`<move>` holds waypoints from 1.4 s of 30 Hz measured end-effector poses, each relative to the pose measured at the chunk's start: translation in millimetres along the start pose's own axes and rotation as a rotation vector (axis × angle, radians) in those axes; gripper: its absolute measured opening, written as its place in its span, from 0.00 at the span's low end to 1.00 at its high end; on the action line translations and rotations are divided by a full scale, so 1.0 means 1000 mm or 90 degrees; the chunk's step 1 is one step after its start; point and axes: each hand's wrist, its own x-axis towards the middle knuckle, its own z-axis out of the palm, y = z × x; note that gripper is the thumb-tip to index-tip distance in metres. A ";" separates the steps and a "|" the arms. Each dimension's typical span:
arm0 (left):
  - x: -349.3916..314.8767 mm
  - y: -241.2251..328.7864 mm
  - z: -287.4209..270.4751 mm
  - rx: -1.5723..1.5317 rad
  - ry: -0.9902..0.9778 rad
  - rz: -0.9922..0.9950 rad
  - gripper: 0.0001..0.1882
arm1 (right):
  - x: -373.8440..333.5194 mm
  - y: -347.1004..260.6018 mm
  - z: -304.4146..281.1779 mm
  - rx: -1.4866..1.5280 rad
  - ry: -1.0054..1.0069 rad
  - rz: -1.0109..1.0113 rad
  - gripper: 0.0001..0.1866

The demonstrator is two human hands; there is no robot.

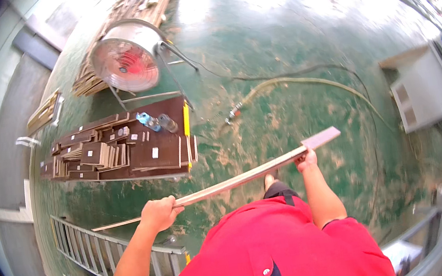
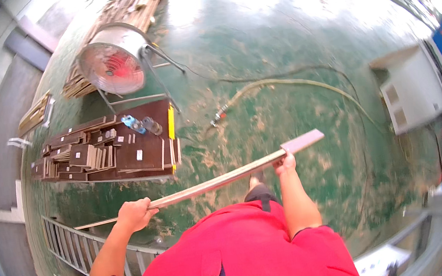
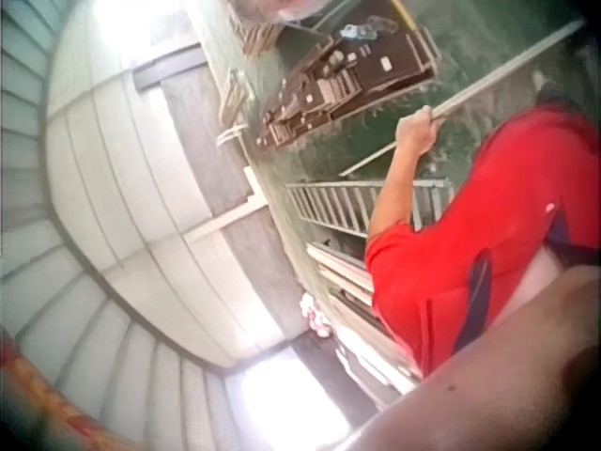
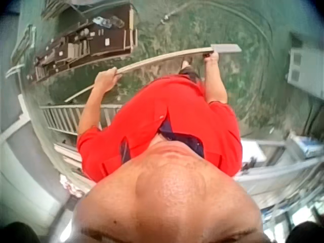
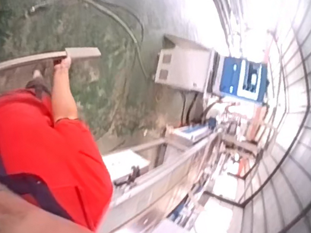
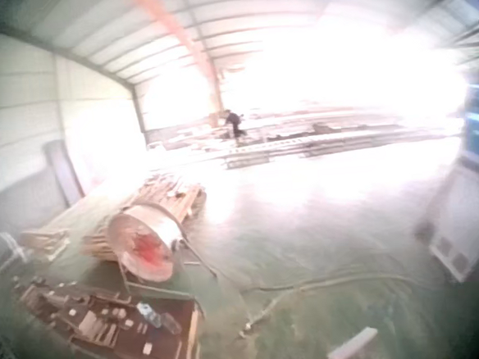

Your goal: The person picks up a large wooden panel from a pile, carries it to a machine bed, and places it onto a stack. The person then picks up two long wooden strips from the machine and carries them across the room to a pile of wood scraps.

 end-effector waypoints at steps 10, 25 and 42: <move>0.205 0.014 -0.103 -0.114 -0.026 -0.154 0.21 | 0.172 -0.117 0.271 -0.158 -0.034 0.041 0.25; 0.725 -0.109 -0.350 0.025 -0.144 -0.136 0.27 | 0.385 -0.284 0.361 -0.295 0.157 0.010 0.30; 1.009 -0.388 -0.555 -0.044 -0.138 -0.440 0.30 | 0.670 -0.314 0.895 -0.614 -0.048 -0.021 0.14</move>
